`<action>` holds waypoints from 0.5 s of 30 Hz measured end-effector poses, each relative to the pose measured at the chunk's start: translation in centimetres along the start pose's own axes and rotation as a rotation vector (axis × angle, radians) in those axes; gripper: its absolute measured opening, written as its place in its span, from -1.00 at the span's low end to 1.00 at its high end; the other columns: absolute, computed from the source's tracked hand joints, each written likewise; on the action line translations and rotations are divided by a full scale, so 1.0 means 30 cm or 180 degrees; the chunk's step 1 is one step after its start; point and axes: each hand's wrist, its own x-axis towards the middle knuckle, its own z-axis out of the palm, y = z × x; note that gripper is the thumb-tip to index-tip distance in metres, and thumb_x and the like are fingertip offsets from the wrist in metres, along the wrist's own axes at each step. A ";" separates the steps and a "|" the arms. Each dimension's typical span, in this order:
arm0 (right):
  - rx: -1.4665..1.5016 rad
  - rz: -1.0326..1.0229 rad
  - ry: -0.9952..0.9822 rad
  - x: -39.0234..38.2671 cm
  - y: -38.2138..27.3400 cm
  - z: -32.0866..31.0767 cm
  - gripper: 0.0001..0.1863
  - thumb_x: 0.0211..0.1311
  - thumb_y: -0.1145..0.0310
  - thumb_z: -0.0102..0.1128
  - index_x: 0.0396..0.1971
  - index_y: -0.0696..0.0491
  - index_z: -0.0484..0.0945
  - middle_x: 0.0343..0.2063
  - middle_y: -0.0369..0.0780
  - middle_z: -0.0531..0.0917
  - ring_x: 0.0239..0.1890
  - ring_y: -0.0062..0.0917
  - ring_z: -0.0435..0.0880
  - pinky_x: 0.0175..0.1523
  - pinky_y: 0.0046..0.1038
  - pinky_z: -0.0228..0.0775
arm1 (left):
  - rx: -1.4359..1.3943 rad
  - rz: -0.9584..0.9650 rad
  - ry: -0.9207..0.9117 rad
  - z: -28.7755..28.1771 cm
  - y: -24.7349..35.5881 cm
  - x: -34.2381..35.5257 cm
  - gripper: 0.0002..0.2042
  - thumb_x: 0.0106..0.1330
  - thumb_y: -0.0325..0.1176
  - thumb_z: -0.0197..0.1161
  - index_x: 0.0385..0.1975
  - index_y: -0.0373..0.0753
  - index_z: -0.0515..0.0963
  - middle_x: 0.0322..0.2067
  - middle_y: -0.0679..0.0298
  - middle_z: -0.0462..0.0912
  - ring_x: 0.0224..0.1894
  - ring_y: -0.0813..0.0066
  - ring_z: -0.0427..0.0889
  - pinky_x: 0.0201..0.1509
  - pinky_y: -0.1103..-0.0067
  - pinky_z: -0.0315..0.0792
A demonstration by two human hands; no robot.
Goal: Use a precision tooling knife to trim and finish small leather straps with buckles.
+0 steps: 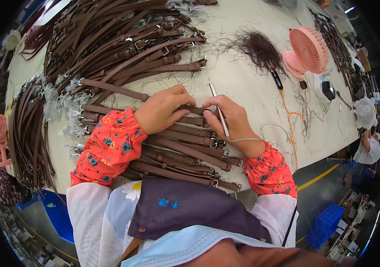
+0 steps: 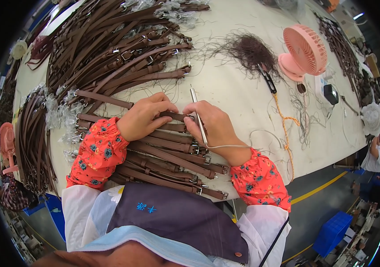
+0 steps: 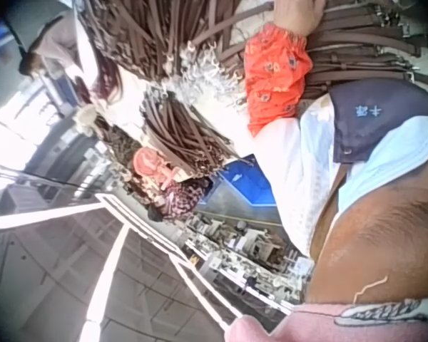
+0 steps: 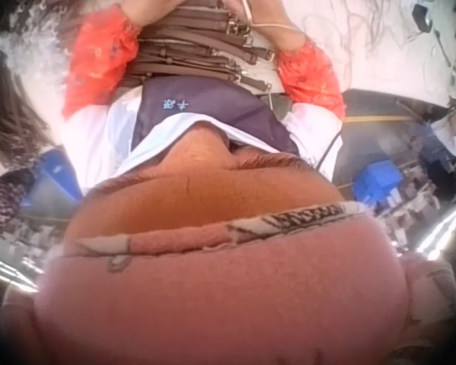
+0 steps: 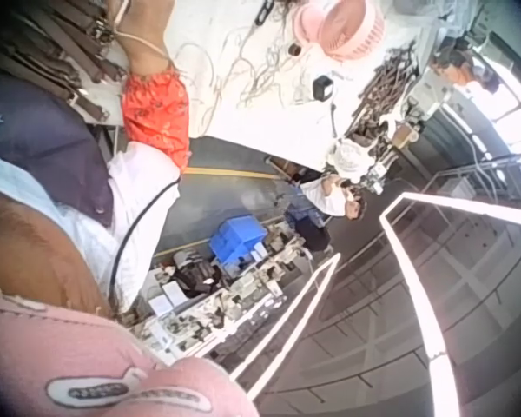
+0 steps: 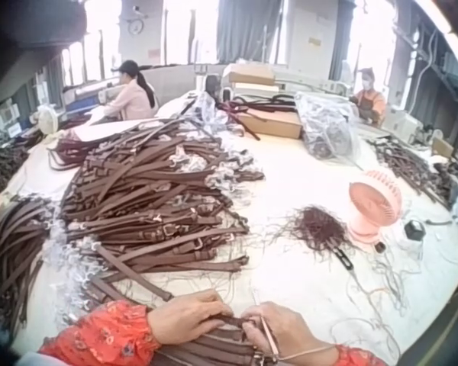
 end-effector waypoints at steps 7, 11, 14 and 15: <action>0.1637 0.0255 0.0586 0.001 -0.003 0.037 -0.58 0.45 0.14 -0.04 0.08 0.16 0.38 -0.34 -0.24 0.60 -0.37 -0.60 0.57 -0.21 -0.53 0.44 | -0.0477 -0.0213 0.0140 0.005 -0.007 0.001 -0.89 0.14 -0.52 0.29 -0.32 -0.29 0.59 -0.39 0.15 0.54 -0.40 0.18 0.58 -0.30 0.43 0.46; 0.2546 0.0682 0.0327 0.001 0.009 0.027 -0.59 0.47 0.13 -0.08 0.02 0.19 0.39 -0.40 -0.23 0.61 -0.44 -0.62 0.56 -0.22 -0.58 0.42 | -0.0377 -0.0184 0.0261 0.015 -0.004 0.002 -0.93 0.16 -0.54 0.26 -0.36 -0.31 0.55 -0.40 0.14 0.54 -0.41 0.24 0.59 -0.32 0.46 0.46; 0.2686 0.0819 0.0070 -0.002 0.008 0.007 -0.61 0.48 0.13 -0.09 -0.07 0.21 0.44 -0.50 -0.25 0.59 -0.52 -0.64 0.55 -0.30 -0.62 0.40 | -0.0416 -0.0202 0.0276 0.012 0.000 0.003 -0.93 0.18 -0.54 0.25 -0.38 -0.33 0.52 -0.40 0.13 0.53 -0.41 0.27 0.59 -0.32 0.48 0.46; 0.2612 0.0938 -0.0047 -0.002 0.000 0.001 -0.60 0.48 0.13 -0.10 -0.13 0.22 0.47 -0.55 -0.27 0.58 -0.57 -0.66 0.54 -0.36 -0.64 0.39 | -0.0512 -0.0271 0.0261 0.011 0.000 0.004 -0.93 0.18 -0.54 0.24 -0.38 -0.33 0.50 -0.40 0.13 0.53 -0.42 0.30 0.59 -0.32 0.49 0.46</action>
